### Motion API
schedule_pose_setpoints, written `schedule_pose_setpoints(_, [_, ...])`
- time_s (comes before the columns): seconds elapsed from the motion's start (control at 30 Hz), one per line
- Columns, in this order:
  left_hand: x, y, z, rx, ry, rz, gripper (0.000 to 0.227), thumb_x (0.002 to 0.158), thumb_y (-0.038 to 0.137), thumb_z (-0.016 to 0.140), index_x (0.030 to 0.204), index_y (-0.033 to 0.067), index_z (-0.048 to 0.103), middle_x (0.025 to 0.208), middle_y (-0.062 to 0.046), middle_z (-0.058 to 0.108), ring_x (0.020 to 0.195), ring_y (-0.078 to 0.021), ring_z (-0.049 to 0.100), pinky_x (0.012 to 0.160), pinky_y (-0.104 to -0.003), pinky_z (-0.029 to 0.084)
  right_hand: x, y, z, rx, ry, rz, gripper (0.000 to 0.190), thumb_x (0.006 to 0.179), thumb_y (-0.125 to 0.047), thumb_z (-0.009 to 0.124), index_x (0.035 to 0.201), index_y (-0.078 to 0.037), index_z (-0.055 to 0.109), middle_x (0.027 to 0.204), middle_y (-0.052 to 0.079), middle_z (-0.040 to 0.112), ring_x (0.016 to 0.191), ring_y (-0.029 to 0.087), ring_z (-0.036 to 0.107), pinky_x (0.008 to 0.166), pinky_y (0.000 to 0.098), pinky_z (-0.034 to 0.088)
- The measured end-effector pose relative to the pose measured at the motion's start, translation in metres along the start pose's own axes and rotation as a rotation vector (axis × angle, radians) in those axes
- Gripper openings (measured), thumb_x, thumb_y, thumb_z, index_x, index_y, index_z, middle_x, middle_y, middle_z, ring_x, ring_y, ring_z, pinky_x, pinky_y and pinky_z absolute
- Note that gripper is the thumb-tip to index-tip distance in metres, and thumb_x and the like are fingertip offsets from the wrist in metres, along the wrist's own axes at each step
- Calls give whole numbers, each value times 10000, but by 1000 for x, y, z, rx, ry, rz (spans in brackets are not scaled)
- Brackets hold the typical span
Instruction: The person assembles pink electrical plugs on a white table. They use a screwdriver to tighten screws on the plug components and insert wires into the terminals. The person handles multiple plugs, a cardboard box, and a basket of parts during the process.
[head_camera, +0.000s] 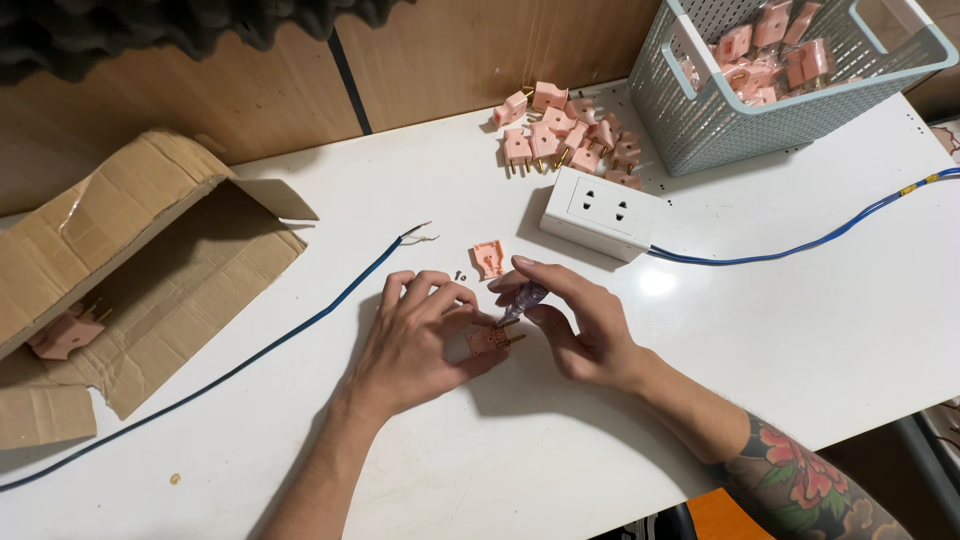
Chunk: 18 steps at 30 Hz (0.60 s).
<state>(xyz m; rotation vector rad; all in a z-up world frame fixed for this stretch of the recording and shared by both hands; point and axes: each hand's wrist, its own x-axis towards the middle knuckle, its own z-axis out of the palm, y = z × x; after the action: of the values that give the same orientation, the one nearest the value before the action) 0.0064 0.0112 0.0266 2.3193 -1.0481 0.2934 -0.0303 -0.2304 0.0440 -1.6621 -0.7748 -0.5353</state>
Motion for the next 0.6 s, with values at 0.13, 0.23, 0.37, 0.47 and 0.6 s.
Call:
schedule_pose_setpoints(0.13, [-4, 3, 0, -22, -22, -18, 355, 911, 625, 893, 976, 280, 839, 1029, 66, 725, 1185, -201, 648, 1117, -506, 424, -5, 3, -2, -70, -7, -18, 506, 1040, 47, 715, 1541, 70, 649, 1197, 208, 733, 1077, 322, 758, 937, 489, 642])
schedule_pose_setpoints(0.23, [-1, 1, 0, -8, -17, -5, 363, 921, 635, 878, 991, 281, 834, 1029, 62, 727, 1184, -204, 653, 1110, -507, 431, -2, 5, -5, -124, 8, -27, 524, 1011, 53, 757, 1528, 64, 679, 1156, 196, 708, 1033, 308, 735, 923, 471, 635])
schedule_pose_setpoints(0.37, [3, 4, -5, -27, -7, 13, 340, 912, 600, 890, 916, 270, 811, 1028, 80, 711, 1177, -194, 641, 1107, -494, 430, 6, -4, -7, -95, -41, -5, 543, 1024, 43, 734, 1559, 73, 649, 1256, 227, 733, 1172, 368, 743, 978, 511, 624])
schedule_pose_setpoints(0.47, [2, 5, -5, -22, 14, 10, 370, 922, 638, 883, 959, 275, 820, 1008, 72, 707, 1157, -189, 653, 1092, -486, 439, -7, 7, -5, -126, -21, -1, 549, 999, 45, 768, 1540, 73, 678, 1150, 201, 745, 1046, 326, 743, 929, 468, 622])
schedule_pose_setpoints(0.6, [-2, 3, 0, -27, 21, 1, 370, 908, 627, 898, 964, 267, 832, 994, 68, 714, 1158, -197, 661, 1091, -495, 445, 5, -9, -2, -51, -22, 52, 485, 1080, 86, 613, 1564, 72, 644, 1160, 227, 763, 1035, 338, 730, 907, 477, 607])
